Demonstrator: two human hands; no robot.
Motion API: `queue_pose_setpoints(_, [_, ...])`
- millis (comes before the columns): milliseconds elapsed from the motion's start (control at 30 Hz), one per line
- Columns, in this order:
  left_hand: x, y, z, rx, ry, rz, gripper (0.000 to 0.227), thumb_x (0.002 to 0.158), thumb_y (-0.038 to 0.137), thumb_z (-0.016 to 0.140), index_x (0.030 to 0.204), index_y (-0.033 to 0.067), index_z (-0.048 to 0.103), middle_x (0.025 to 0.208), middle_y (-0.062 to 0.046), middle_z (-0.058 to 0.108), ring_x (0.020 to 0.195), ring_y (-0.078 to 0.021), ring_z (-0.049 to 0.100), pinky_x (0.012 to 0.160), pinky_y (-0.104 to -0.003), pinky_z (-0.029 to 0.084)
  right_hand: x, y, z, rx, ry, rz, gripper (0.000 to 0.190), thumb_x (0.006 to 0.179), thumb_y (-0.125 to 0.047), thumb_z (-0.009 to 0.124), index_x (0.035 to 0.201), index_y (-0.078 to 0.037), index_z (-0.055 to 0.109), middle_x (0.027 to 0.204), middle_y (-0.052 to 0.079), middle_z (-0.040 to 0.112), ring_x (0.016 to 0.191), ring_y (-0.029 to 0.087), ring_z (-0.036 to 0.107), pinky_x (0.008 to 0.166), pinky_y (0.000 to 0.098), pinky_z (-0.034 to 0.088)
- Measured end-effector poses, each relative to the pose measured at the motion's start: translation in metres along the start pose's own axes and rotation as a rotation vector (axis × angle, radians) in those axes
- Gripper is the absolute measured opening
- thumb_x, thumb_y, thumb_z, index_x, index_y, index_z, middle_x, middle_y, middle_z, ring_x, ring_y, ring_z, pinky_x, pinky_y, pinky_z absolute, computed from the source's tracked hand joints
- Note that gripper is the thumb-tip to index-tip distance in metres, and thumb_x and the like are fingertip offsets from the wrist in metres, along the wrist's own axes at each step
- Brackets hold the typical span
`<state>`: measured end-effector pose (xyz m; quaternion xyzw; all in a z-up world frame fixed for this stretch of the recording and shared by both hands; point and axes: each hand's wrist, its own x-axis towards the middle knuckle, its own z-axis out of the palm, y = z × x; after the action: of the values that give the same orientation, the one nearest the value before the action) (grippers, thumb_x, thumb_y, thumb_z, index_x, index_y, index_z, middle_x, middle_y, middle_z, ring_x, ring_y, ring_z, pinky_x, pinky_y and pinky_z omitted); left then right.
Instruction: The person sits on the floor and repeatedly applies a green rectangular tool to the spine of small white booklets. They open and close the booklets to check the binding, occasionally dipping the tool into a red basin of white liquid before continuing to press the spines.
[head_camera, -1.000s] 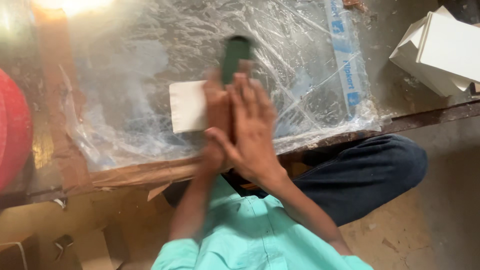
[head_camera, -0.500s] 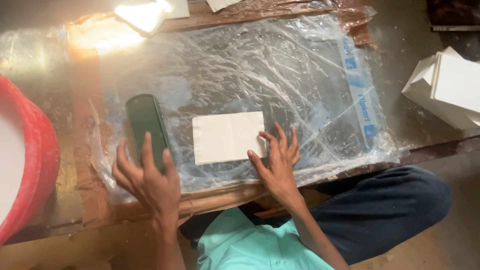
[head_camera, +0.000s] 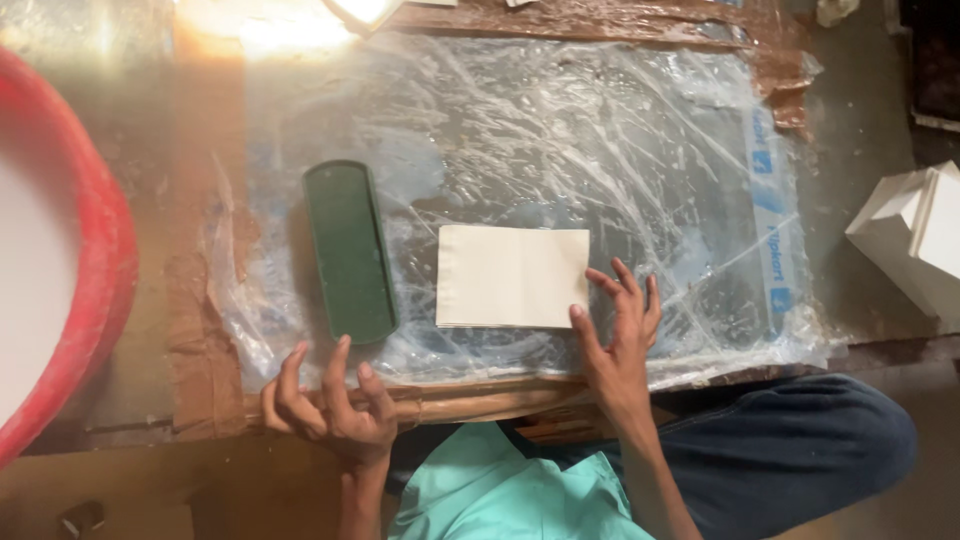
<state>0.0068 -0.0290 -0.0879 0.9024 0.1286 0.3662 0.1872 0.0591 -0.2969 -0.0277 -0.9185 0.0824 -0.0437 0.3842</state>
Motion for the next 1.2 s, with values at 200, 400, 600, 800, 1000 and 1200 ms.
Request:
queue_pose_setpoints(200, [-0.004, -0.004, -0.005, -0.024, -0.038, -0.023, 0.028, 0.104, 0.028, 0.057, 0.115, 0.0117, 0.077, 0.137, -0.014, 0.055, 0.129, -0.0354, 0.038, 0.113, -0.051, 0.036, 0.012, -0.029, -0.003, 0.304, -0.08, -0.122, 0.029, 0.105, -0.009, 0.05, 0.13, -0.008, 0.066, 0.15, 0.012, 0.058, 0.148, 0.033, 0.045, 0.122, 0.0467, 0.033])
queue_pose_setpoints(400, [0.002, -0.003, -0.003, -0.028, -0.043, -0.028, 0.027, 0.105, 0.027, 0.057, 0.114, 0.0113, 0.077, 0.135, -0.014, 0.056, 0.127, -0.0352, 0.037, 0.111, -0.05, 0.036, 0.04, -0.054, 0.037, -0.068, -0.227, -0.376, 0.031, 0.093, 0.005, 0.067, 0.12, -0.009, 0.07, 0.134, 0.004, 0.068, 0.126, 0.026, 0.064, 0.107, 0.0379, 0.051])
queue_pose_setpoints(600, [0.0, -0.002, -0.005, -0.047, -0.038, -0.039, 0.029, 0.106, 0.027, 0.055, 0.116, 0.0109, 0.076, 0.136, -0.014, 0.055, 0.128, -0.0355, 0.037, 0.107, -0.048, 0.039, 0.045, -0.055, 0.03, -0.045, -0.327, -0.406, 0.034, 0.089, -0.003, 0.07, 0.123, -0.011, 0.068, 0.138, 0.008, 0.064, 0.124, 0.027, 0.062, 0.104, 0.0392, 0.053])
queue_pose_setpoints(800, [0.001, -0.002, -0.003, -0.045, -0.048, -0.041, 0.028, 0.105, 0.025, 0.056, 0.117, 0.0105, 0.076, 0.137, -0.014, 0.054, 0.129, -0.0355, 0.036, 0.098, -0.043, 0.043, 0.035, -0.03, 0.032, 0.403, -0.212, -0.2, 0.043, 0.105, -0.014, 0.064, 0.145, -0.006, 0.051, 0.154, 0.016, 0.05, 0.136, 0.029, 0.059, 0.111, 0.0432, 0.053])
queue_pose_setpoints(1000, [-0.004, -0.002, 0.0, -0.058, -0.037, -0.064, 0.027, 0.106, 0.025, 0.056, 0.119, 0.0115, 0.075, 0.138, -0.013, 0.053, 0.13, -0.0356, 0.035, 0.095, -0.042, 0.045, 0.041, -0.042, 0.039, 0.158, -0.207, -0.084, 0.077, 0.093, -0.033, 0.075, 0.148, 0.004, 0.035, 0.135, 0.021, 0.058, 0.102, 0.027, 0.068, 0.081, 0.0414, 0.062])
queue_pose_setpoints(1200, [0.001, 0.007, -0.01, -0.103, 0.126, 0.023, 0.029, 0.109, 0.028, 0.061, 0.13, 0.0089, 0.065, 0.143, -0.017, 0.044, 0.136, -0.0333, 0.038, 0.107, -0.048, 0.042, 0.055, -0.056, 0.044, -0.116, -0.4, -0.03, 0.052, 0.095, -0.043, 0.075, 0.126, -0.002, 0.064, 0.095, 0.015, 0.077, 0.078, 0.021, 0.073, 0.068, 0.035, 0.057])
